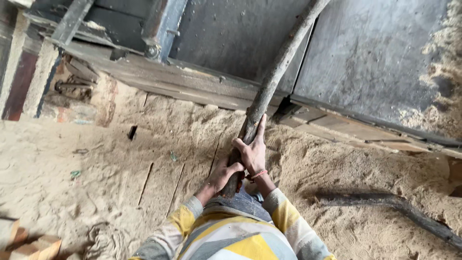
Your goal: The person feeds a large log into a bandsaw, guiding it with both hands to cut it into smaller pieces. The person repeatedly positions and pushes the log through the saw blade, then removes the cut sections.
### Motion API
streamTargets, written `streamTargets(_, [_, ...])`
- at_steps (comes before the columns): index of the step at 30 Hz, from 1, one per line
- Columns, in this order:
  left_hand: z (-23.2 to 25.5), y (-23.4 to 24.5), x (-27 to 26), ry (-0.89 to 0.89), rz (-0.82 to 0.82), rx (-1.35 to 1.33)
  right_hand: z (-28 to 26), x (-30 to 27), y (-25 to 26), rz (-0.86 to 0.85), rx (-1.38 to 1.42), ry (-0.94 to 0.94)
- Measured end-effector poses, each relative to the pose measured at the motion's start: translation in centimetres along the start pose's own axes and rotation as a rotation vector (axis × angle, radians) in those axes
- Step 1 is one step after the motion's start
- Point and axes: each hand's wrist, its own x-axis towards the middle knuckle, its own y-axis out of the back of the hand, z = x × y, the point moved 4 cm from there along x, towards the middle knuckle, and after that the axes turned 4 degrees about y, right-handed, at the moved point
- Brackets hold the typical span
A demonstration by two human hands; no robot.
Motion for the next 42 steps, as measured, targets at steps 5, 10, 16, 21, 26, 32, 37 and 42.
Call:
streamTargets(5, [3.5, 1.2, 2.7, -0.035, -0.004, 0.062, -2.2, 4.1, -0.8, 0.004, 0.075, -0.150])
streamTargets(10, [6.7, 0.7, 7.3, -0.147, -0.063, 0.088, -2.7, 9.5, -0.1, -0.032, 0.077, 0.042])
streamTargets(16, [9.9, -6.3, 19.1, -0.479, -0.014, 0.162, -3.4, 17.0, 7.0, -0.082, -0.671, -0.133])
streamTargets(21, [7.3, -11.6, 24.2, -0.490, -0.310, 0.723, -2.5, 16.8, 15.3, 0.040, -0.995, -0.074])
streamTargets(26, [9.1, -13.7, 23.2, -0.508, -0.040, 0.738, -0.1, 18.7, 20.7, 0.031, -1.148, 0.236])
streamTargets(32, [13.2, -16.9, 27.7, -0.550, 0.091, 0.576, 1.3, 20.7, 21.8, -0.125, -0.692, 0.482])
streamTargets(37, [12.2, -22.7, 26.9, -0.513, 0.102, 0.609, 2.0, 19.7, 27.7, -0.207, -0.580, 0.481])
streamTargets(42, [12.2, -29.1, 25.9, -0.496, 0.168, 0.575, 1.9, 19.4, 34.4, -0.224, -0.568, 0.567])
